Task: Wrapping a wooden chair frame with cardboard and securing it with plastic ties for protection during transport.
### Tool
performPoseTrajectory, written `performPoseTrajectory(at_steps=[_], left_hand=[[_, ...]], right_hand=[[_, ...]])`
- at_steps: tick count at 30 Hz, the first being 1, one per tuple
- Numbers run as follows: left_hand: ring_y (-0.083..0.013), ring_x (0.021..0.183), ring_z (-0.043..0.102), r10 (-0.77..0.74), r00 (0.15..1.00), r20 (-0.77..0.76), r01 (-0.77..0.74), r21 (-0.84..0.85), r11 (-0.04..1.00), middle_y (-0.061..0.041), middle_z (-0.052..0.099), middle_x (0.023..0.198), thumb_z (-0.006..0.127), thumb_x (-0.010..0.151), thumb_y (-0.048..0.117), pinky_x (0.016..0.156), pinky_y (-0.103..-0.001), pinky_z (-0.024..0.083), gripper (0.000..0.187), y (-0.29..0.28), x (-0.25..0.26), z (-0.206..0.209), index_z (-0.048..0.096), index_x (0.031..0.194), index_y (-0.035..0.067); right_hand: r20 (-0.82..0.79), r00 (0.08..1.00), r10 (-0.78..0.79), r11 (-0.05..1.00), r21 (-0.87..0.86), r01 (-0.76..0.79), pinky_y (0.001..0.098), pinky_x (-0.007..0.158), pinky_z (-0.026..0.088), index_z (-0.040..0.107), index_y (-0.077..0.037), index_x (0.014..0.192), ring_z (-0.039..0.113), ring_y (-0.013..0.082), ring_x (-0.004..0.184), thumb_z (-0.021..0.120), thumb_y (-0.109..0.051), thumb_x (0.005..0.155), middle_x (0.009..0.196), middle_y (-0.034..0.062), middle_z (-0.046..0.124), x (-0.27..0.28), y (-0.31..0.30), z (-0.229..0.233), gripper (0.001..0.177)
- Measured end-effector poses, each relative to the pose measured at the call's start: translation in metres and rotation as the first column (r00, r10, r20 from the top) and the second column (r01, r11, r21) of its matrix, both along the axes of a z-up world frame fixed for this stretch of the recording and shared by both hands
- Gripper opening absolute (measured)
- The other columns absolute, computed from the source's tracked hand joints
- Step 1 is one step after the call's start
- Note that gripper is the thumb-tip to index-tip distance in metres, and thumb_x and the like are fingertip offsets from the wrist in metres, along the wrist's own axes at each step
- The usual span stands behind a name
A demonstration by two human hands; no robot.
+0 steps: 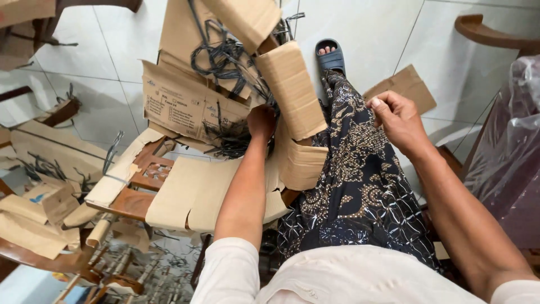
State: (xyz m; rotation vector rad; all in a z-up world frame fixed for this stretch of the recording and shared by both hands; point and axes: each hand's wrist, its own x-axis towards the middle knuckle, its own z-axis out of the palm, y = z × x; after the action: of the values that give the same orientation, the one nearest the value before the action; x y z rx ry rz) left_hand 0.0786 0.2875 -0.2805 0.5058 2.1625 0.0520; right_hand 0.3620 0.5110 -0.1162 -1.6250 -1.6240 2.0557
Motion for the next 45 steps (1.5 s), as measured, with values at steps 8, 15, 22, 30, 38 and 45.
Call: performPoseTrajectory(at_steps=[8,15,22,30,38,45], left_hand=[[-0.0312,0.083,0.073,-0.343,0.930,0.134,0.355,-0.071,0.932,-0.016,0.072,0.077,0.059,0.096,0.023,0.074,-0.037,0.056,0.025,0.011,0.018,-0.009,0.075,0.089,0.005],[-0.0306,0.091,0.073,-0.413,0.888,0.202,0.435,-0.079,0.897,-0.014,0.073,0.086,0.057,0.098,0.029,0.078,-0.039,0.056,0.028,0.018,0.037,-0.011,0.074,0.097,0.007],[-0.0299,0.098,0.072,-0.431,0.871,0.235,0.462,-0.095,0.882,-0.013,0.074,0.094,0.056,0.099,0.036,0.083,-0.040,0.057,0.032,0.008,0.038,-0.010,0.074,0.106,0.010],[-0.0292,0.107,0.071,-0.392,0.889,0.237,0.419,-0.072,0.905,-0.011,0.075,0.104,0.054,0.100,0.043,0.087,-0.043,0.057,0.039,-0.009,0.035,0.005,0.074,0.115,0.013],[-0.0266,0.098,0.073,-0.226,0.955,0.193,0.230,0.004,0.973,-0.008,0.076,0.098,0.057,0.100,0.047,0.077,-0.040,0.058,0.039,-0.042,0.021,0.029,0.076,0.109,0.014],[-0.0174,0.055,0.052,0.150,0.948,0.281,-0.190,0.117,0.975,-0.005,0.053,0.055,0.054,0.100,0.029,0.051,-0.036,0.042,0.040,-0.013,0.019,0.171,0.061,0.065,0.011]], right_hand=[[0.084,0.993,0.081,0.994,-0.082,-0.074,0.0399,0.075,0.048,0.073,-0.006,0.113,0.063,0.0282,0.079,0.061,-0.018,0.107,0.080,0.0158,0.067,-0.009,-0.029,-0.050,0.018],[-0.006,0.911,0.413,0.904,0.124,-0.409,0.0568,0.101,0.053,0.058,-0.006,0.142,0.064,0.0441,0.121,0.057,0.000,0.097,0.142,0.0192,0.058,-0.061,-0.054,-0.089,0.045],[0.082,0.746,0.661,0.723,0.197,-0.662,0.0574,0.089,0.060,0.054,-0.008,0.141,0.065,0.0474,0.108,0.054,0.010,0.084,0.158,0.0161,0.038,-0.093,-0.092,-0.140,0.060],[0.197,0.624,0.757,0.653,-0.166,-0.739,0.0560,0.089,0.056,0.059,-0.019,0.115,0.071,0.0439,0.104,0.049,-0.029,0.094,0.101,0.0195,0.073,-0.067,-0.124,-0.140,0.025],[0.272,0.613,0.742,0.669,-0.240,-0.704,0.0559,0.099,0.052,0.064,-0.024,0.126,0.067,0.0436,0.117,0.042,-0.043,0.105,0.116,0.0215,0.074,-0.036,-0.113,-0.082,0.036],[0.355,0.580,0.733,0.669,-0.223,-0.709,0.0576,0.104,0.050,0.068,-0.025,0.126,0.065,0.0447,0.121,0.044,-0.043,0.105,0.119,0.0206,0.074,-0.029,-0.105,-0.020,0.036]])
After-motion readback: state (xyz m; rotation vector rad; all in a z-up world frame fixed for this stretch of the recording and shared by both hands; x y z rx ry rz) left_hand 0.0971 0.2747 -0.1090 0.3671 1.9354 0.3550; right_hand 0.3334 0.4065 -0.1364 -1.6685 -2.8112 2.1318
